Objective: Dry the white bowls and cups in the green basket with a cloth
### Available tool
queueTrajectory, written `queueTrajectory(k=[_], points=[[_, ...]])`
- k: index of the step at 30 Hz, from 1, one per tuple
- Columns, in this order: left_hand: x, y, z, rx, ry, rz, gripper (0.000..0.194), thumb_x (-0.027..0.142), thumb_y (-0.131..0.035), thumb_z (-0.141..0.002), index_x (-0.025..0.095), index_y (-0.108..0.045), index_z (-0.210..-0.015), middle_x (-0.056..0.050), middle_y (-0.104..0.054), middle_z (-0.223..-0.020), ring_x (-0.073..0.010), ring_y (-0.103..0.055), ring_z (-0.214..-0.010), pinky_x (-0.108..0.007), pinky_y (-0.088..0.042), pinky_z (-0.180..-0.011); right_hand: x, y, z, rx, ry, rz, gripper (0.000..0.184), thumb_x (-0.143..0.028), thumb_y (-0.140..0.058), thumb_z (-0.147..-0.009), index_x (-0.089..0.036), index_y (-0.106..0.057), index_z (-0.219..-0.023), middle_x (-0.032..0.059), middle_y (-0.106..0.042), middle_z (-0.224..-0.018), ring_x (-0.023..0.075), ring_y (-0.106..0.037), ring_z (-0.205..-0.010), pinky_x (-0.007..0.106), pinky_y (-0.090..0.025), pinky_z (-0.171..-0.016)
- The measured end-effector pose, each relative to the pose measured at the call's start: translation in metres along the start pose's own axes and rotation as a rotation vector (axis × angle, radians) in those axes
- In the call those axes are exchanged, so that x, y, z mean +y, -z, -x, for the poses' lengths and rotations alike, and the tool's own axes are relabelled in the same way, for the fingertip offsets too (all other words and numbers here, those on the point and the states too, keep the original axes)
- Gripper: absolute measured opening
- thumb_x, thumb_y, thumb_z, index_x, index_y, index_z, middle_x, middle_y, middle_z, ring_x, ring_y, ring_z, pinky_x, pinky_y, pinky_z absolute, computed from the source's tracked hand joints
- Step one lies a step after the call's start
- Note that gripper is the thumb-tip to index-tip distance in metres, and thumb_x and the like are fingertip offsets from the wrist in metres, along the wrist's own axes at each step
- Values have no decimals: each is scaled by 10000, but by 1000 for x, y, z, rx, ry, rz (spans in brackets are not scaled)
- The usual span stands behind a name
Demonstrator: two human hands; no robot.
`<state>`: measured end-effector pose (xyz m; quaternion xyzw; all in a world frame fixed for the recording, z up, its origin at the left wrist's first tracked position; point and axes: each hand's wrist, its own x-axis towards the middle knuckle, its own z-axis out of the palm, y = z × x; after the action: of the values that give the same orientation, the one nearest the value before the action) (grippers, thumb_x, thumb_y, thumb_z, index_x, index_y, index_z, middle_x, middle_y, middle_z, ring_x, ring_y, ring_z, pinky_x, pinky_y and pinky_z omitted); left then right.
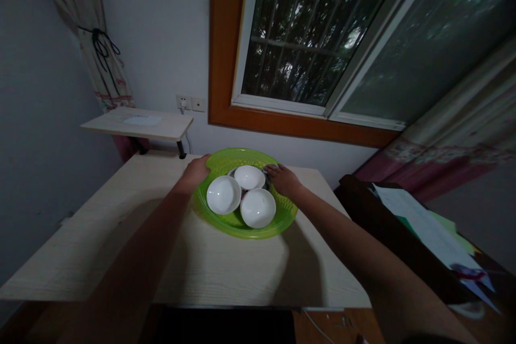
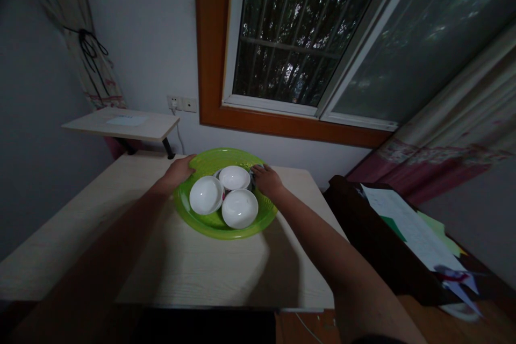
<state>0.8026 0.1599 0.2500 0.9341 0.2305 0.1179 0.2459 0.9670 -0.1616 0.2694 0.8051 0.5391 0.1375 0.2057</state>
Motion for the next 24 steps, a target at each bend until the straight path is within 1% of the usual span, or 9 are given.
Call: queueTrajectory(k=[2,6,9,11,13,16,19,21,24], points=[[1,0,1,5,5,-4,639,128,-615,-861,250,-580,-1488,-135,-702,-1386,-269,-676,-1227,-334,-488,-1013,-1,4,5,-48,-13,-17,446,-100,-521,-921,-161,-735,-1308,159,-663,-1434,285,-530,-1444,483,-322,-1255],[4,2,5,5,9,11,622,125,-596,-866,269,-597,-1471,-115,-717,-1366,-257,-695,-1182,-317,-500,-972,-9,23,22,-286,-59,-116,403,-123,-511,-936,-132,-759,-1255,192,-645,-1449,305,-563,-1409,456,-391,-1194],[6,3,7,5,15,27,586,133,-578,-888,265,-608,-1458,-115,-723,-1354,-252,-701,-1165,-311,-502,-962,-17,44,37,-391,-78,-140,370,-280,-510,-993,-100,-795,-1146,235,-739,-1266,336,-696,-1218,450,-476,-1090],[7,4,9,5,19,24,576,128,-577,-889,247,-613,-1452,-127,-718,-1360,-258,-691,-1189,-314,-494,-981,-23,60,46,-493,-86,-194,493,-417,-451,-1034,-83,-808,-1095,254,-773,-1138,349,-740,-1114,443,-519,-1006],[9,4,10,12,12,29,579,120,-577,-888,236,-610,-1454,-136,-711,-1370,-264,-681,-1211,-317,-488,-993,-28,77,54,-629,-133,-296,603,-485,-359,-1058,-85,-807,-1102,260,-779,-1098,351,-752,-1067,424,-551,-900],[10,5,12,17,10,40,580,124,-578,-887,239,-613,-1454,-138,-719,-1354,-273,-689,-1196,-322,-496,-970,-35,102,62,-674,-112,-400,642,-505,-322,-1062,-80,-799,-1126,263,-771,-1109,360,-749,-1042,425,-545,-847],[11,5,13,11,11,41,548,142,-579,-892,243,-633,-1428,-136,-738,-1313,-278,-709,-1142,-324,-509,-927,-42,118,65,-691,-61,-501,711,-588,-309,-1057,-82,-808,-1073,245,-772,-1058,340,-745,-975,412,-529,-833],[11,5,14,12,2,45,533,143,-578,-895,241,-640,-1415,-133,-741,-1307,-269,-713,-1126,-316,-509,-919,-47,124,65,-693,-8,-582,740,-626,-299,-1054,-85,-804,-1052,221,-769,-1026,306,-733,-918,388,-518,-813],[12,5,14,20,10,29,551,140,-593,-889,233,-625,-1431,-144,-732,-1323,-263,-707,-1140,-311,-503,-934,-57,126,61,-696,100,-725,757,-669,-296,-1048,-93,-787,-1033,176,-755,-974,254,-688,-833,357,-504,-768]])
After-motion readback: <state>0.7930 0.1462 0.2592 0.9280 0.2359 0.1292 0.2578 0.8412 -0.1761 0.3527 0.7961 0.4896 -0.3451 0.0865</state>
